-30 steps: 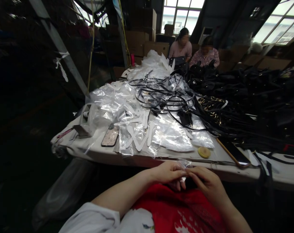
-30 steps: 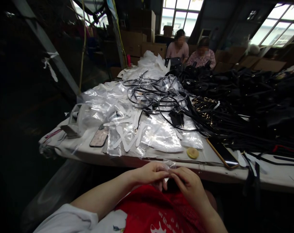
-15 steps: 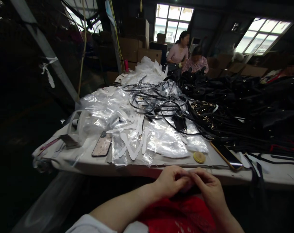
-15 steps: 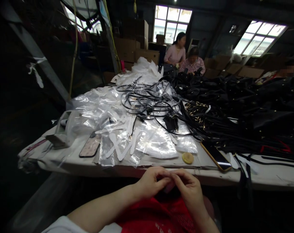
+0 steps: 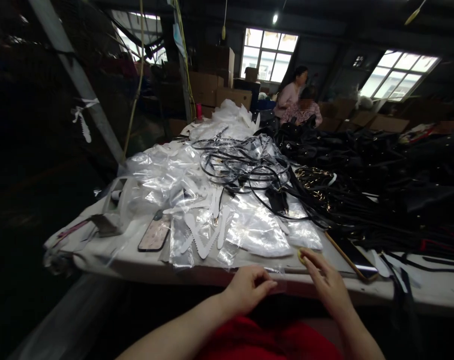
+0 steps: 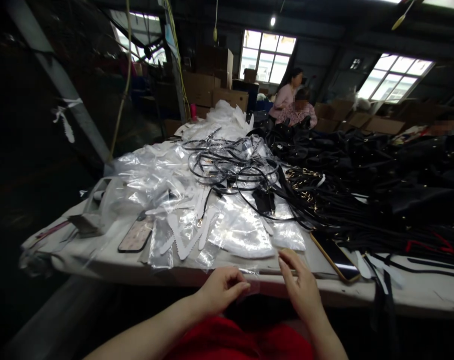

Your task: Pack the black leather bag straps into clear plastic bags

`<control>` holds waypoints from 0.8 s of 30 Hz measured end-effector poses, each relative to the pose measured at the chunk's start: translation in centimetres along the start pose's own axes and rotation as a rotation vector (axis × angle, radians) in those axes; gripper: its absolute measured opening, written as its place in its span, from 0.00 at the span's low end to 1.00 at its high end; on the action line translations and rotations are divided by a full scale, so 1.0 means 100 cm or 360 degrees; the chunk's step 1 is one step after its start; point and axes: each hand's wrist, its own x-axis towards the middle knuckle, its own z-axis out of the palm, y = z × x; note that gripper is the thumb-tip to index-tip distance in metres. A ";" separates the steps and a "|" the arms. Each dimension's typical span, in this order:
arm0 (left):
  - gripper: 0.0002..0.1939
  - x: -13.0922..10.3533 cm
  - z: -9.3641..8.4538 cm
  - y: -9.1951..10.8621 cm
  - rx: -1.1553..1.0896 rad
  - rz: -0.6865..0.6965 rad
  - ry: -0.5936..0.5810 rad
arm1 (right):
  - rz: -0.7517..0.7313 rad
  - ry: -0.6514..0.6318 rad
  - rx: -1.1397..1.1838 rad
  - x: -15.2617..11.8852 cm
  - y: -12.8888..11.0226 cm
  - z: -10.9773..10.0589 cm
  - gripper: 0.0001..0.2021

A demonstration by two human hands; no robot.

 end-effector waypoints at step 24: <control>0.12 -0.010 -0.012 -0.003 -0.0213 0.0212 -0.0271 | 0.0289 -0.0480 0.0733 -0.020 -0.058 0.016 0.15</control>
